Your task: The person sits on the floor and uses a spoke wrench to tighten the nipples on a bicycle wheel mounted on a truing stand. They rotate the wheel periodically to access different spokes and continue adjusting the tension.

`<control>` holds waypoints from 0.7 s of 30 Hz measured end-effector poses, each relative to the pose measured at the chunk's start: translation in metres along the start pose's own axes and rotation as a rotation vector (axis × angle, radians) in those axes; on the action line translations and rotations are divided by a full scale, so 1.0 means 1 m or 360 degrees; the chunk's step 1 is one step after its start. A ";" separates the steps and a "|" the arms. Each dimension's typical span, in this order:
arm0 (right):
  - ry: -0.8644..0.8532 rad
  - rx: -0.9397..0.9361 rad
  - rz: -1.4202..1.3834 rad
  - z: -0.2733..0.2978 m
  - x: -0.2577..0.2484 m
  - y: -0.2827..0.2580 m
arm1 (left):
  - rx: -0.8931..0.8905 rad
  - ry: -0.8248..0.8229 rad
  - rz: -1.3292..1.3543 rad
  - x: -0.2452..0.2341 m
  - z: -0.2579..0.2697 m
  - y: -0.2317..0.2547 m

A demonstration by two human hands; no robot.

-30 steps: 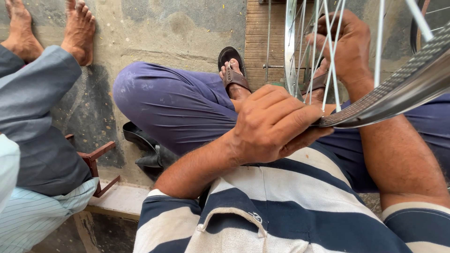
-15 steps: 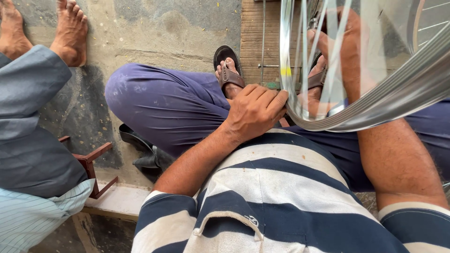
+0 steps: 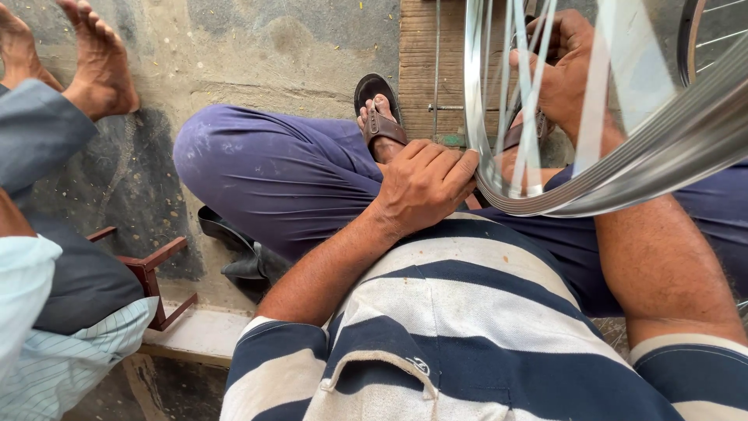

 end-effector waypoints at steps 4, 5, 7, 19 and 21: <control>0.0005 -0.0091 0.0257 0.001 -0.002 -0.003 | 0.0005 -0.0021 -0.0027 0.004 0.001 -0.002; 0.0003 -0.0029 0.0206 0.001 -0.002 -0.002 | 0.0012 -0.0037 -0.0050 0.005 0.001 -0.002; -0.0004 0.0092 0.0104 0.001 -0.002 0.001 | -0.0009 -0.0034 -0.0046 0.006 -0.001 -0.005; -0.0156 0.0134 0.0153 0.000 0.003 -0.003 | 0.0123 0.0122 0.0115 -0.009 -0.004 0.000; -0.0322 0.0242 0.0152 0.001 0.007 -0.007 | 0.0096 0.0086 0.0117 -0.006 -0.004 -0.001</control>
Point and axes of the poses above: each hand's wrist, its own z-axis away from the middle knuckle, its own x-axis out of the palm, y = z × x, the point moved 3 cm from there along -z, towards the middle knuckle
